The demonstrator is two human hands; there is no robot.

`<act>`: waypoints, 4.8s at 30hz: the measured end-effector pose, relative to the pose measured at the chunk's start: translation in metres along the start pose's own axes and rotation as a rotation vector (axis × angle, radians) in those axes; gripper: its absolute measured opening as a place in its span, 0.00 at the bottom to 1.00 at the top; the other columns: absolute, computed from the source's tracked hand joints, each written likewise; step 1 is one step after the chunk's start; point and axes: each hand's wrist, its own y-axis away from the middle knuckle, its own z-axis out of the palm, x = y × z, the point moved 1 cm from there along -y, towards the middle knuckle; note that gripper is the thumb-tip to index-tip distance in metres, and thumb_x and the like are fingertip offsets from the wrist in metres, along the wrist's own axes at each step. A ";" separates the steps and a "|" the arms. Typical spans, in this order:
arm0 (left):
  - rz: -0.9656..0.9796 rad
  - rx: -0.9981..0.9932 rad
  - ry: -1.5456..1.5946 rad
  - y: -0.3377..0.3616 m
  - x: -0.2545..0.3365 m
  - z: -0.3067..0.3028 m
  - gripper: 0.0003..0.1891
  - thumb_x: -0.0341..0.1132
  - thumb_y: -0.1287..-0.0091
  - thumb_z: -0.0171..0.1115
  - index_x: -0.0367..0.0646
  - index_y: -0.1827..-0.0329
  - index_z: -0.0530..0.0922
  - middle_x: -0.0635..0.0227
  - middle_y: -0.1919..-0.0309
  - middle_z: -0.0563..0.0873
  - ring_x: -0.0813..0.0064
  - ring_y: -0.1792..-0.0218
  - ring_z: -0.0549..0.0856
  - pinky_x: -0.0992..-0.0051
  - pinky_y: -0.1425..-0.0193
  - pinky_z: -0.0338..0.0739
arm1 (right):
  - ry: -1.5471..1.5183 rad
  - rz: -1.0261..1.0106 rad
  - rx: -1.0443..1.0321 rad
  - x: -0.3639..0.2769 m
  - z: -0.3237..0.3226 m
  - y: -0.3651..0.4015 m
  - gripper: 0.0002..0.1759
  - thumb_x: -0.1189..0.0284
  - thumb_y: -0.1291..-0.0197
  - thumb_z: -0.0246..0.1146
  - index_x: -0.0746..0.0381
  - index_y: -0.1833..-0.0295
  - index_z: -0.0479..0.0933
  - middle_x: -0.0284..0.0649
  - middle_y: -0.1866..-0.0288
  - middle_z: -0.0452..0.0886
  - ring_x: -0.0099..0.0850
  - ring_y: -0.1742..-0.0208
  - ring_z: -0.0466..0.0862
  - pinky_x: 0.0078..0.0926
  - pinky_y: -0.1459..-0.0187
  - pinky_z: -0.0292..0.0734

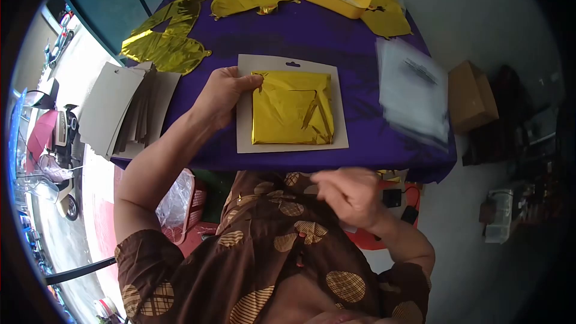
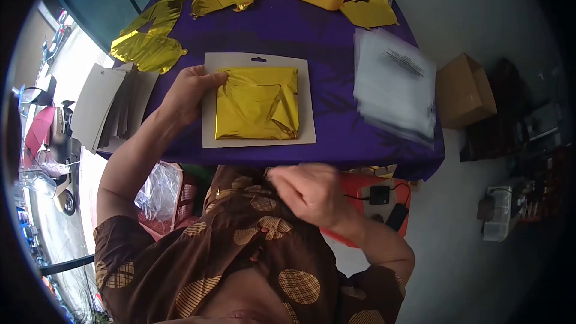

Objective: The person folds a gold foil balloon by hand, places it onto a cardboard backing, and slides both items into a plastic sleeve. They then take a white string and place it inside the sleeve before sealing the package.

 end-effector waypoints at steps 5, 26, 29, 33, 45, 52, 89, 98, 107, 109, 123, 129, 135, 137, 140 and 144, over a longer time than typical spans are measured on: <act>-0.082 -0.001 -0.146 -0.002 0.004 0.004 0.13 0.26 0.30 0.63 0.24 0.47 0.80 0.48 0.56 0.89 0.63 0.61 0.92 0.67 0.53 0.89 | 0.612 -0.198 0.036 0.042 -0.025 -0.039 0.35 0.67 0.39 0.69 0.71 0.30 0.68 0.60 0.29 0.68 0.53 0.29 0.71 0.48 0.32 0.70; 0.964 -0.301 -1.733 0.015 -0.016 0.059 0.53 0.75 0.33 0.46 0.33 0.21 0.57 0.39 0.24 0.62 0.38 0.21 0.55 0.41 0.19 0.48 | 0.696 -0.154 -0.228 0.073 -0.017 -0.072 0.41 0.50 0.32 0.60 0.70 0.25 0.63 0.61 0.24 0.63 0.53 0.20 0.58 0.50 0.21 0.54; 0.918 -0.426 -1.658 0.001 -0.025 0.050 0.57 0.78 0.35 0.44 0.36 0.18 0.53 0.41 0.21 0.57 0.37 0.19 0.51 0.40 0.19 0.45 | 0.678 -0.144 -0.216 0.075 -0.018 -0.070 0.41 0.51 0.32 0.60 0.69 0.25 0.63 0.60 0.24 0.63 0.53 0.20 0.60 0.51 0.21 0.54; 0.892 -0.469 -1.691 -0.002 -0.029 0.048 0.57 0.80 0.36 0.42 0.40 0.17 0.51 0.44 0.20 0.56 0.36 0.19 0.51 0.39 0.19 0.43 | 0.428 -0.095 -0.178 0.084 -0.042 -0.074 0.31 0.63 0.33 0.63 0.68 0.31 0.69 0.56 0.26 0.67 0.55 0.23 0.64 0.49 0.25 0.61; 0.819 -0.558 -1.728 -0.001 -0.024 0.051 0.60 0.86 0.44 0.44 0.49 0.17 0.55 0.48 0.19 0.56 0.35 0.20 0.50 0.33 0.21 0.38 | 0.556 -0.200 -0.128 0.091 -0.072 -0.076 0.18 0.84 0.48 0.61 0.66 0.49 0.82 0.43 0.46 0.76 0.42 0.39 0.75 0.40 0.38 0.76; 0.775 -0.569 -1.697 -0.001 -0.022 0.052 0.55 0.78 0.38 0.47 0.46 0.17 0.55 0.47 0.19 0.56 0.36 0.19 0.48 0.33 0.20 0.35 | 0.559 -0.232 -0.198 0.094 -0.076 -0.080 0.19 0.83 0.47 0.62 0.64 0.48 0.82 0.40 0.43 0.75 0.40 0.38 0.74 0.38 0.38 0.76; 0.790 -0.569 -1.664 -0.002 -0.021 0.055 0.54 0.75 0.39 0.52 0.44 0.18 0.56 0.52 0.20 0.60 0.36 0.21 0.54 0.31 0.23 0.39 | 0.415 -0.340 -0.127 0.108 -0.068 -0.103 0.13 0.81 0.50 0.68 0.66 0.56 0.82 0.39 0.50 0.80 0.40 0.46 0.78 0.35 0.45 0.79; 0.823 -0.547 -1.581 -0.003 -0.024 0.051 0.57 0.74 0.40 0.55 0.41 0.17 0.52 0.52 0.21 0.61 0.36 0.22 0.58 0.29 0.23 0.43 | 0.512 -0.454 -0.032 0.112 -0.060 -0.130 0.14 0.76 0.56 0.73 0.62 0.64 0.77 0.37 0.61 0.78 0.36 0.55 0.78 0.31 0.51 0.80; 0.783 -0.569 -1.617 -0.003 -0.022 0.052 0.58 0.76 0.38 0.51 0.37 0.18 0.50 0.49 0.21 0.60 0.37 0.21 0.56 0.31 0.22 0.40 | 0.602 -0.772 -0.101 0.124 -0.059 -0.143 0.10 0.75 0.58 0.68 0.63 0.68 0.75 0.37 0.67 0.77 0.35 0.63 0.79 0.30 0.59 0.80; 0.785 -0.570 -1.613 -0.003 -0.022 0.052 0.58 0.76 0.37 0.51 0.36 0.18 0.50 0.49 0.21 0.60 0.37 0.21 0.56 0.31 0.22 0.39 | 0.634 -0.798 -0.086 0.125 -0.057 -0.144 0.10 0.75 0.58 0.68 0.62 0.70 0.74 0.37 0.69 0.76 0.34 0.64 0.79 0.29 0.61 0.79; 0.777 -0.587 -1.675 -0.004 -0.024 0.052 0.55 0.79 0.35 0.41 0.41 0.17 0.54 0.50 0.20 0.60 0.39 0.19 0.51 0.33 0.21 0.33 | 0.440 -0.629 -0.068 0.127 -0.057 -0.142 0.10 0.77 0.56 0.68 0.63 0.70 0.73 0.38 0.69 0.75 0.36 0.64 0.77 0.31 0.62 0.79; 0.789 -0.582 -1.695 -0.004 -0.025 0.052 0.55 0.80 0.36 0.40 0.45 0.17 0.55 0.51 0.19 0.58 0.40 0.18 0.49 0.33 0.20 0.33 | 0.570 -0.692 -0.055 0.127 -0.055 -0.140 0.07 0.75 0.50 0.65 0.60 0.71 0.72 0.36 0.69 0.75 0.33 0.61 0.78 0.28 0.60 0.82; 0.778 -0.574 -1.744 -0.003 -0.024 0.055 0.53 0.81 0.38 0.41 0.53 0.17 0.58 0.51 0.19 0.58 0.39 0.19 0.51 0.33 0.21 0.35 | 0.665 -0.695 -0.049 0.124 -0.053 -0.138 0.07 0.75 0.50 0.64 0.60 0.72 0.71 0.35 0.70 0.74 0.32 0.61 0.78 0.28 0.60 0.82; 0.773 -0.573 -1.751 -0.003 -0.023 0.055 0.52 0.82 0.38 0.41 0.56 0.18 0.60 0.51 0.19 0.58 0.38 0.19 0.51 0.33 0.21 0.36 | 0.615 -0.695 -0.083 0.124 -0.055 -0.138 0.06 0.76 0.52 0.65 0.62 0.70 0.73 0.37 0.68 0.74 0.34 0.61 0.78 0.28 0.59 0.82; 0.764 -0.568 -1.763 -0.002 -0.022 0.057 0.52 0.82 0.39 0.41 0.58 0.19 0.62 0.51 0.20 0.59 0.37 0.20 0.51 0.32 0.21 0.38 | 0.574 -0.680 -0.133 0.125 -0.061 -0.137 0.06 0.78 0.52 0.65 0.65 0.67 0.76 0.38 0.66 0.76 0.36 0.60 0.79 0.30 0.57 0.82; 0.750 -0.568 -1.771 -0.002 -0.020 0.058 0.52 0.83 0.40 0.41 0.58 0.20 0.63 0.51 0.20 0.59 0.37 0.20 0.52 0.32 0.21 0.38 | 0.452 -0.563 -0.172 0.126 -0.072 -0.134 0.06 0.79 0.49 0.64 0.66 0.64 0.78 0.38 0.60 0.78 0.38 0.56 0.79 0.32 0.54 0.82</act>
